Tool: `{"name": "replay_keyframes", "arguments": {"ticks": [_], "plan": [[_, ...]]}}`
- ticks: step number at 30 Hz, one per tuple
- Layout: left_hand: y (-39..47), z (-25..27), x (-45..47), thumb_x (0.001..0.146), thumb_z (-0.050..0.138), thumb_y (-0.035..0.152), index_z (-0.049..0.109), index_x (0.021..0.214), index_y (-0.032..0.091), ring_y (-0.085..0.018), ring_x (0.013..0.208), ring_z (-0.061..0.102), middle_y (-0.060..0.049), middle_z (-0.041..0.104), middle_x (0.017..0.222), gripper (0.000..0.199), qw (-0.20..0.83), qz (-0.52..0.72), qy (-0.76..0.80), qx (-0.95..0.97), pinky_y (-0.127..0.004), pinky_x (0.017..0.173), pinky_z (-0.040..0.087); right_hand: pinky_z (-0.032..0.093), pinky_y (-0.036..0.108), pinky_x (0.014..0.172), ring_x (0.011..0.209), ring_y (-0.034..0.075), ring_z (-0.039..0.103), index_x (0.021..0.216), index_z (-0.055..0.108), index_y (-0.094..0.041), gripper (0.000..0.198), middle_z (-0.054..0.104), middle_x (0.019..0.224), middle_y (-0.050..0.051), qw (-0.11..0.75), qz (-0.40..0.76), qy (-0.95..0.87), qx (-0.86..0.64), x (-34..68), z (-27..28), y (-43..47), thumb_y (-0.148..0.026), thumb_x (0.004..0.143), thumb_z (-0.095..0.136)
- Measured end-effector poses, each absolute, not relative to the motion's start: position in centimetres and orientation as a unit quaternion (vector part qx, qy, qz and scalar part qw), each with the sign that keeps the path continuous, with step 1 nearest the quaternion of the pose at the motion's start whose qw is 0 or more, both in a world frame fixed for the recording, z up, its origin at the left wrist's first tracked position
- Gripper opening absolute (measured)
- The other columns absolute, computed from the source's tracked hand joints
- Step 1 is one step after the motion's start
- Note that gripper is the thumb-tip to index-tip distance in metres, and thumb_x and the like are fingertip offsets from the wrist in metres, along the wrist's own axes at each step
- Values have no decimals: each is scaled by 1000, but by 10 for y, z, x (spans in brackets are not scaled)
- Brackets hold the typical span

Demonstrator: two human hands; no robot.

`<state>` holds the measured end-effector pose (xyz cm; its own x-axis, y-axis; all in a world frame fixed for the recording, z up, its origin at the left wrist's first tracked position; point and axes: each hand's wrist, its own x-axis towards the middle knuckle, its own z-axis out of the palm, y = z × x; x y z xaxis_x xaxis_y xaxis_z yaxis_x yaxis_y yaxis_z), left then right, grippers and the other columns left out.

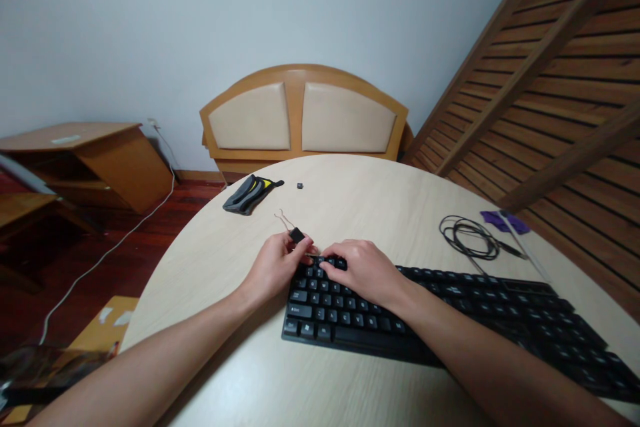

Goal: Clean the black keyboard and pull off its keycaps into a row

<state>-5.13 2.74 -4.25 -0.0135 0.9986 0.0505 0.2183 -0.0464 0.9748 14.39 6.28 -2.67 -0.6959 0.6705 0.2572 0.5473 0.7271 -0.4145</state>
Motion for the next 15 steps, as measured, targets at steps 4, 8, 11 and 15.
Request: {"name": "replay_keyframes", "arguments": {"ticks": [4, 8, 11, 15], "plan": [[27, -44, -51, 91, 59, 46, 70, 84, 14, -21, 70, 68, -12, 75, 85, 35, 420, 457, 549, 559, -32, 69, 51, 52, 33, 81, 85, 22, 71, 101, 74, -20, 19, 77, 92, 6, 187, 152, -910, -338, 143, -26, 62, -29, 90, 63], [28, -43, -51, 90, 60, 45, 70, 83, 13, -19, 69, 67, -11, 75, 84, 34, 424, 460, 549, 554, -32, 69, 51, 53, 34, 82, 86, 23, 71, 100, 74, -20, 17, 77, 92, 6, 188, 154, -909, -338, 143, -24, 61, -28, 90, 63], [28, -37, -50, 88, 63, 45, 69, 82, 12, -18, 67, 67, -13, 75, 87, 34, 450, 478, 546, 520, -32, 68, 52, 54, 32, 80, 85, 21, 72, 100, 71, -20, 14, 77, 92, 4, 212, 176, -899, -341, 144, -25, 61, -25, 87, 65], [28, -31, -48, 87, 64, 45, 68, 84, 12, -19, 66, 68, -12, 74, 89, 33, 450, 487, 542, 517, -33, 68, 53, 55, 30, 80, 88, 19, 73, 99, 68, -22, 14, 77, 96, 2, 234, 211, -885, -344, 144, -27, 61, -21, 85, 66]]}}
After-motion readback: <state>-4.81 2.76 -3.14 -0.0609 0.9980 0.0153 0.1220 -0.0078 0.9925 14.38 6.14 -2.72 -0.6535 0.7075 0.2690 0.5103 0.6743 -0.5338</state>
